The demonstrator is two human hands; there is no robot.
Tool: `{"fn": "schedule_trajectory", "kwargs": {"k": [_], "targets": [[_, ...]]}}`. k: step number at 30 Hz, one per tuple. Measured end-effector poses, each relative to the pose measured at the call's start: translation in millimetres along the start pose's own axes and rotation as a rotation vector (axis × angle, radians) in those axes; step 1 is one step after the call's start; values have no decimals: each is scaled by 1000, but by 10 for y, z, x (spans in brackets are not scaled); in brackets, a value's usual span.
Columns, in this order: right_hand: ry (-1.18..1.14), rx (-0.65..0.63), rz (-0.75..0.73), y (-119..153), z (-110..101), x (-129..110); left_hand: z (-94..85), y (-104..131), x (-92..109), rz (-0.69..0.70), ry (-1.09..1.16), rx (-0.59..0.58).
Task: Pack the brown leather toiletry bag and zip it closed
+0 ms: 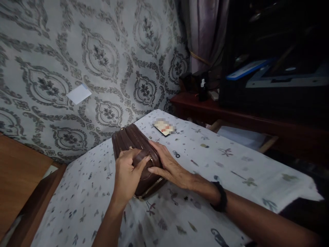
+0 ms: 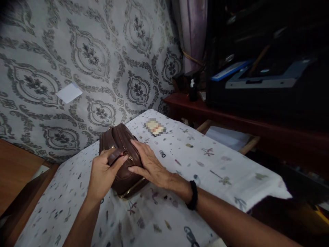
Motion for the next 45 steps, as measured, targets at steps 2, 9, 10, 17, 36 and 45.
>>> {"fn": "schedule_trajectory", "kwargs": {"k": [2, 9, 10, 17, 36, 45], "targets": [[-7, -6, 7, -1, -8, 2, 9, -7, -5, -13, -15, -14], [-22, 29, 38, -13, -35, -18, -145, 7, 139, 112, -28, -47], [-18, 35, 53, -15, -26, -21, -214, 26, 130, 112, -45, -13], [17, 106, 162, 2, 67, -43, -438, 239, -88, 57, -167, 117], [78, 161, 98, 21, 80, -8, -398, 582, 46, 327, -289, 186], [80, 154, 119, 11, 90, 7, -376, 623, 38, 292, -240, 170]]}}
Point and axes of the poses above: each hand's wrist, its own y-axis away from the middle knuckle, its own z-axis out of the palm, x = y × z, the point moved 7 cm from there along -y, towards the middle knuckle, and after that the axes turned 4 degrees about y, right-handed, at the moved point
